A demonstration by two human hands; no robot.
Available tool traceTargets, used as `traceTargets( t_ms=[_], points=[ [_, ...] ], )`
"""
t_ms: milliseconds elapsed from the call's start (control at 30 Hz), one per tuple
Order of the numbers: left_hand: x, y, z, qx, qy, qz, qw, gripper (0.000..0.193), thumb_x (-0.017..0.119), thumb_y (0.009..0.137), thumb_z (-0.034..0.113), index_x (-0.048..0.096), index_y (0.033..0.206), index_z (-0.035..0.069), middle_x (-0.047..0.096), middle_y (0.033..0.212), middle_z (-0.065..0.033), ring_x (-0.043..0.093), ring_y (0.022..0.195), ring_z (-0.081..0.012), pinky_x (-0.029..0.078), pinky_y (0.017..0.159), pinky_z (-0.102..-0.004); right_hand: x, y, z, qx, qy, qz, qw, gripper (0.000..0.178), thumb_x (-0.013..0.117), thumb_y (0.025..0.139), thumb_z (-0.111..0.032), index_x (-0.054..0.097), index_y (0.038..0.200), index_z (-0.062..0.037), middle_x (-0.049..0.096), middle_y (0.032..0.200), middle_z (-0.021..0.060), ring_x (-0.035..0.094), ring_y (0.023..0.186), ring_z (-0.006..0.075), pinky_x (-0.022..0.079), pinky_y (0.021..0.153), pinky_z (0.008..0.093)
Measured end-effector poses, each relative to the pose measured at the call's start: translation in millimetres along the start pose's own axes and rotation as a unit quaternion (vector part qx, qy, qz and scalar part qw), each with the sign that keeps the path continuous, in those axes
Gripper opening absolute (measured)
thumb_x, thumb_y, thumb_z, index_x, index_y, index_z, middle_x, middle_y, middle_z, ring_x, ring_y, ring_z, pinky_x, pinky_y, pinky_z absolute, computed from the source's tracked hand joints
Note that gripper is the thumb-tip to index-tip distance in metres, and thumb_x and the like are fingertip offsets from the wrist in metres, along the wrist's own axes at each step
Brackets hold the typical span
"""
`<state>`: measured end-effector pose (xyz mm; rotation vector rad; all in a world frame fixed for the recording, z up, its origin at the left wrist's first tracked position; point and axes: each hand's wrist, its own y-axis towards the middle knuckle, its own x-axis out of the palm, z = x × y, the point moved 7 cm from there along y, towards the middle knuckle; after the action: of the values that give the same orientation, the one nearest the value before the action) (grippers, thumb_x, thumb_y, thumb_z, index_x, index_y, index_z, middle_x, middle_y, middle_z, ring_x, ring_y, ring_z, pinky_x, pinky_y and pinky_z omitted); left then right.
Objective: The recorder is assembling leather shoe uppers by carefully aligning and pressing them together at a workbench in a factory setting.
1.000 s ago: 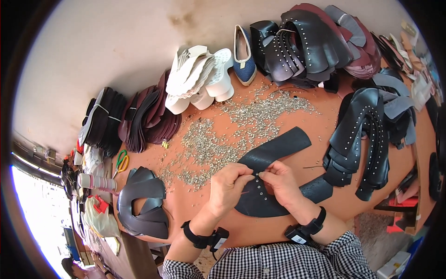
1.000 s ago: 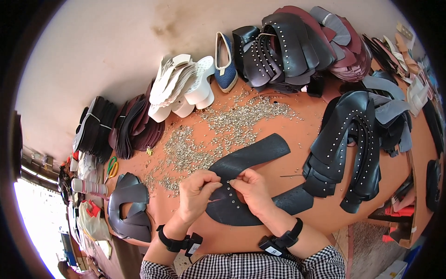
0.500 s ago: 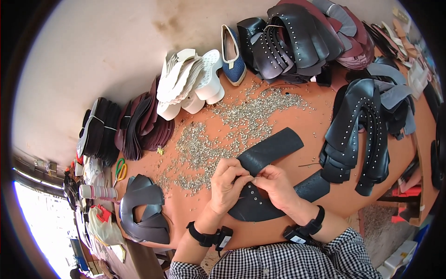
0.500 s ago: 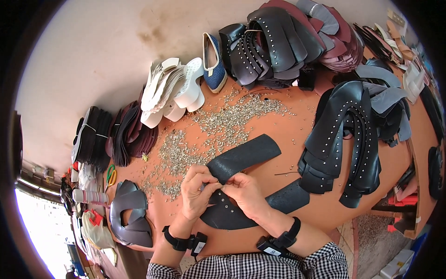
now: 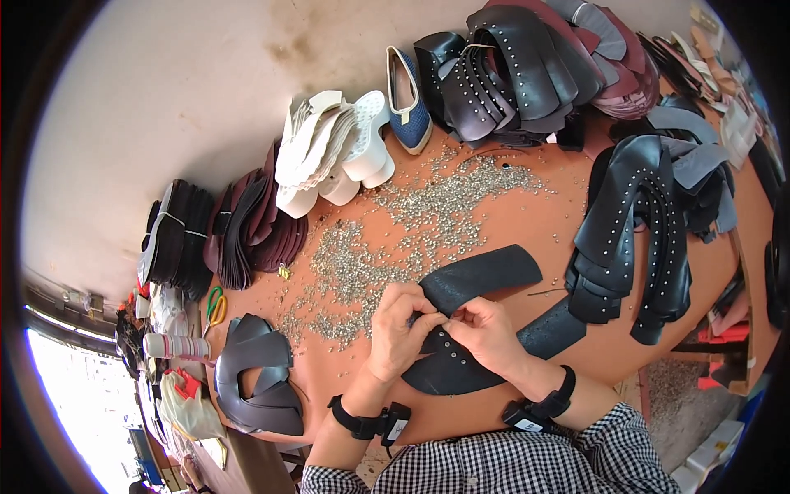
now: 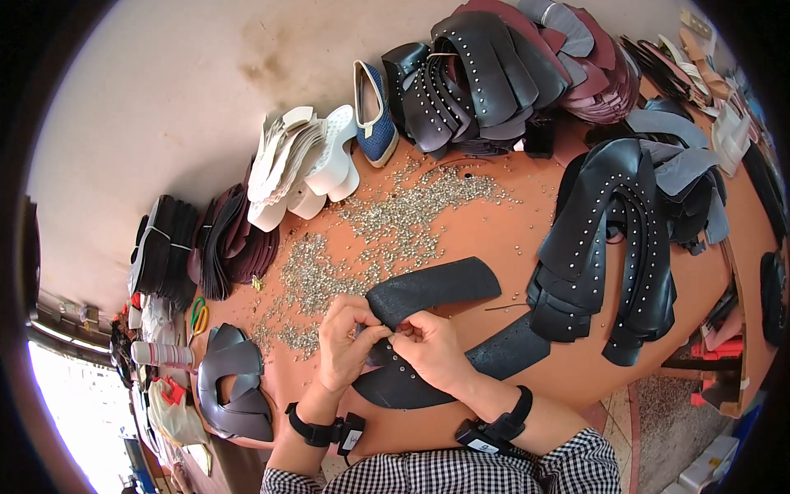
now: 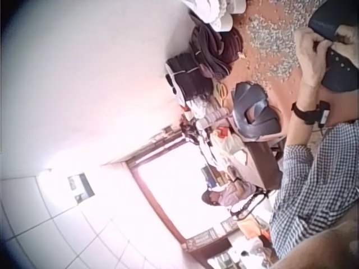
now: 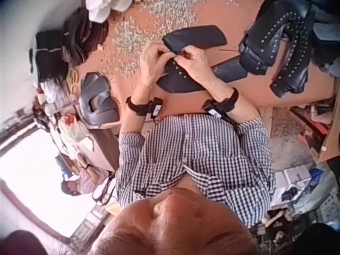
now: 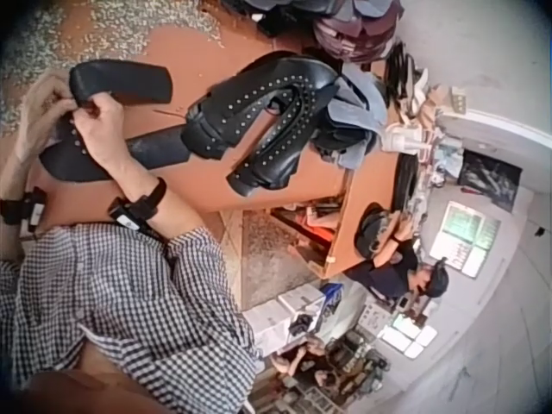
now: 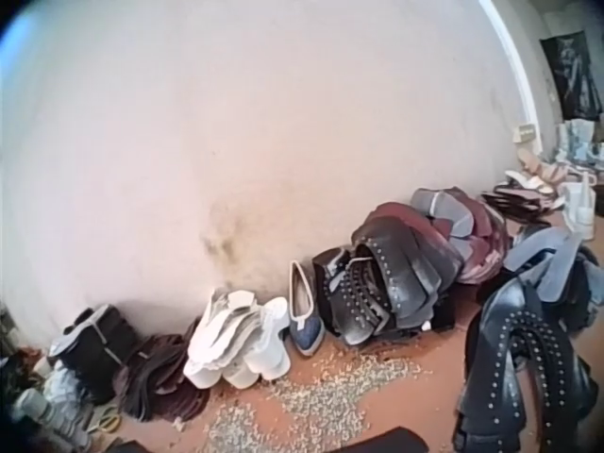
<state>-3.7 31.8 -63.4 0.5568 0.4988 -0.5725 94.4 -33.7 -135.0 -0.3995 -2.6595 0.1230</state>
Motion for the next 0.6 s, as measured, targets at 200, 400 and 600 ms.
traceTargets(
  t_ms=[200, 400, 600],
  points=[
    [1.9, 1.5, -22.9, -0.105, -0.141, 0.013, 0.984, 0.055, 0.069, 0.064, -0.005, 0.045, 0.113, 0.001, 0.056, 0.092, -0.0090, 0.056, 0.083, -0.0187, 0.048, 0.072, -0.0287, 1.8, -0.4, -4.0, 0.000, -0.031, -0.018, 0.999, 0.007, 0.060, 0.077, -0.002, 0.057, 0.080, 0.0039, 0.059, 0.072, 0.0023, 0.054, 0.064, 0.0050, 0.045, 0.055, 0.0186],
    [15.0, -1.2, -27.0, -0.259, -0.385, -0.040, 0.885, 0.070, 0.063, 0.068, -0.013, 0.030, 0.128, -0.002, 0.058, 0.095, -0.0131, 0.058, 0.083, -0.0146, 0.049, 0.071, -0.0232, 0.6, 0.7, -1.1, -0.002, -0.051, -0.003, 0.999, 0.007, 0.060, 0.078, -0.003, 0.057, 0.080, 0.0032, 0.058, 0.071, 0.0011, 0.054, 0.063, 0.0045, 0.045, 0.055, 0.0179],
    [18.4, -3.0, -30.6, -0.271, -0.382, -0.046, 0.882, 0.055, 0.065, 0.067, -0.011, 0.041, 0.115, -0.003, 0.059, 0.093, -0.0100, 0.059, 0.082, -0.0145, 0.050, 0.073, -0.0248, 2.9, 1.6, -1.3, 0.008, 0.026, -0.017, 0.999, 0.003, 0.057, 0.081, -0.001, 0.057, 0.081, 0.0017, 0.059, 0.073, 0.0005, 0.054, 0.064, 0.0040, 0.044, 0.055, 0.0171]
  ],
)
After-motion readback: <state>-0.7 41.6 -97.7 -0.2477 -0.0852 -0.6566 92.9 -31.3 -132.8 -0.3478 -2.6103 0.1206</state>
